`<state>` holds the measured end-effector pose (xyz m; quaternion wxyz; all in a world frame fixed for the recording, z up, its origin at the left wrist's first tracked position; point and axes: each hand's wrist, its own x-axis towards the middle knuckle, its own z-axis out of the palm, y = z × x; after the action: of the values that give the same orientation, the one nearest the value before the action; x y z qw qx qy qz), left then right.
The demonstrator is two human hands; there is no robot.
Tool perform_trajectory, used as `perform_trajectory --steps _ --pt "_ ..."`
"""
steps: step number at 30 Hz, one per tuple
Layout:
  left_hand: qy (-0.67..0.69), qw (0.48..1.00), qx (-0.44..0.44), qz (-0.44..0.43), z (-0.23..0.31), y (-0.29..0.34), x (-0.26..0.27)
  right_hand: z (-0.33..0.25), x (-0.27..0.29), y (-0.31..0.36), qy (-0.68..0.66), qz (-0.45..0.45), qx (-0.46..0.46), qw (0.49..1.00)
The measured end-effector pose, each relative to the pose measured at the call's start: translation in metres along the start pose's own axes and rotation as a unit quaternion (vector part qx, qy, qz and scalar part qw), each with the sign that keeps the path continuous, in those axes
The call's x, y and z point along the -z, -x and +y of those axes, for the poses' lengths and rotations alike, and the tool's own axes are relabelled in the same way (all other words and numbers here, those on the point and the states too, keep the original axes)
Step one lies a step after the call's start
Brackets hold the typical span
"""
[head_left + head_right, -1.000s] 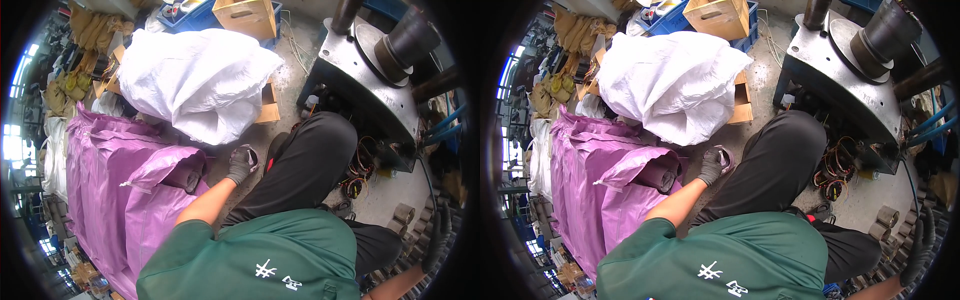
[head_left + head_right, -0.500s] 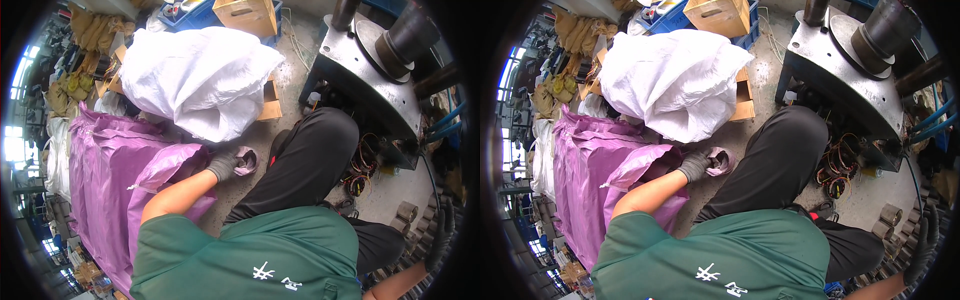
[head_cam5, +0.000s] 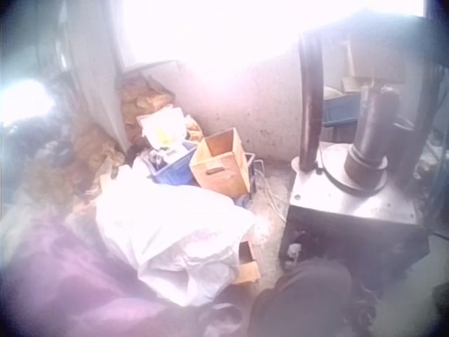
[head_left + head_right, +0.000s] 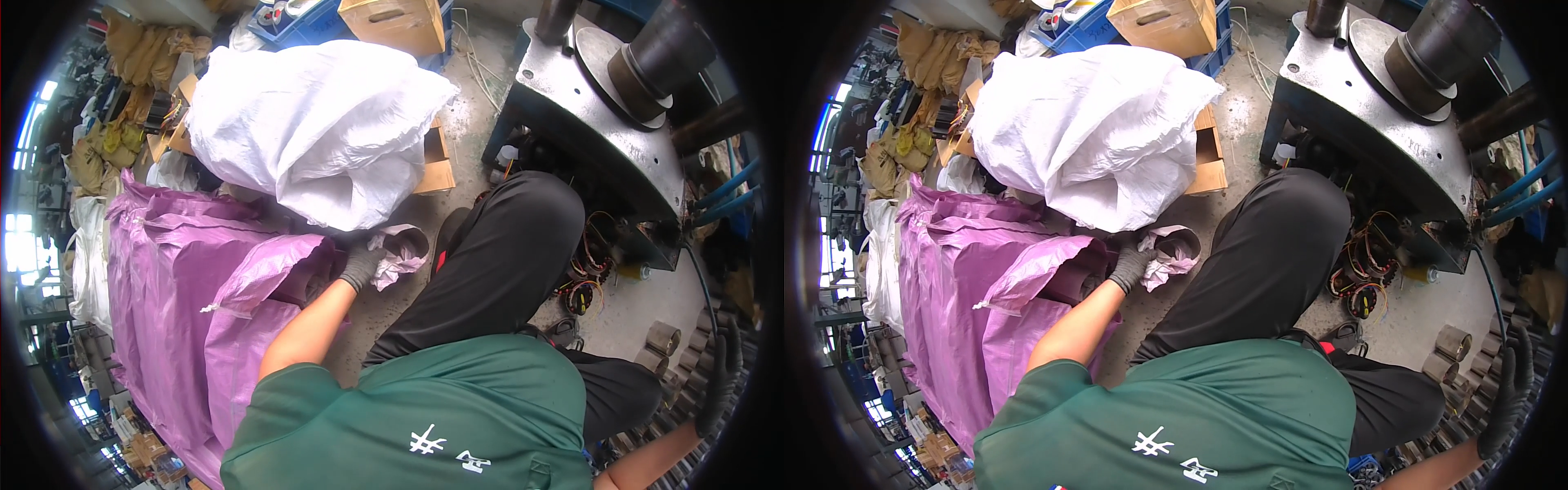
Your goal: The person fits a stator into a metal housing using a hydraulic press. They place the housing into the press, position the stator inside the housing, and operate the press lever to seat the stator.
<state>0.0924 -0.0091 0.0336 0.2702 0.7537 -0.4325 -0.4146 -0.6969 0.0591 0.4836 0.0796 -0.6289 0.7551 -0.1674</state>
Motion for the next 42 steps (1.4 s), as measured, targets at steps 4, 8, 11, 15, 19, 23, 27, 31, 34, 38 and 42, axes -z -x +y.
perform_trajectory --steps 4,8,11,15,19,23,27,31,34,38,42 --pt "0.320 0.905 0.245 -0.135 0.011 -0.018 0.011 -0.005 0.001 0.005 -0.006 -0.005 -0.020 1.000" --pt "0.094 0.993 0.043 -0.062 -0.021 -0.039 0.009 -0.011 -0.002 -0.002 -0.037 0.001 -0.023 0.999" --pt "-0.062 0.997 -0.043 0.009 -0.048 -0.046 0.003 -0.013 -0.001 -0.008 -0.025 0.001 -0.004 1.000" --pt "-0.071 0.990 0.115 -0.039 0.046 0.009 -0.014 -0.024 -0.008 0.008 -0.031 -0.003 -0.051 0.998" --pt "-0.019 0.996 0.090 -0.009 0.051 0.031 -0.014 -0.024 -0.005 0.003 -0.033 -0.036 -0.059 0.997" --pt "-0.013 0.995 0.083 0.046 -0.003 -0.017 -0.025 -0.015 -0.007 0.001 -0.023 -0.035 -0.025 0.999" --pt "-0.015 0.997 0.064 0.038 -0.008 -0.045 -0.030 -0.027 -0.009 0.002 -0.017 -0.030 -0.034 0.999" --pt "-0.025 0.999 0.042 0.016 0.007 -0.065 -0.033 -0.034 -0.014 0.003 0.001 -0.001 -0.008 1.000" --pt "-0.036 0.999 0.027 -0.003 0.018 -0.075 -0.033 -0.035 -0.016 0.002 -0.004 0.016 -0.014 1.000" --pt "-0.042 0.998 0.016 -0.048 0.038 -0.082 -0.023 -0.036 -0.015 0.001 -0.006 0.010 -0.029 1.000" --pt "-0.081 0.991 -0.008 -0.108 0.079 -0.076 -0.002 -0.036 -0.007 0.000 0.067 -0.002 -0.035 0.997"
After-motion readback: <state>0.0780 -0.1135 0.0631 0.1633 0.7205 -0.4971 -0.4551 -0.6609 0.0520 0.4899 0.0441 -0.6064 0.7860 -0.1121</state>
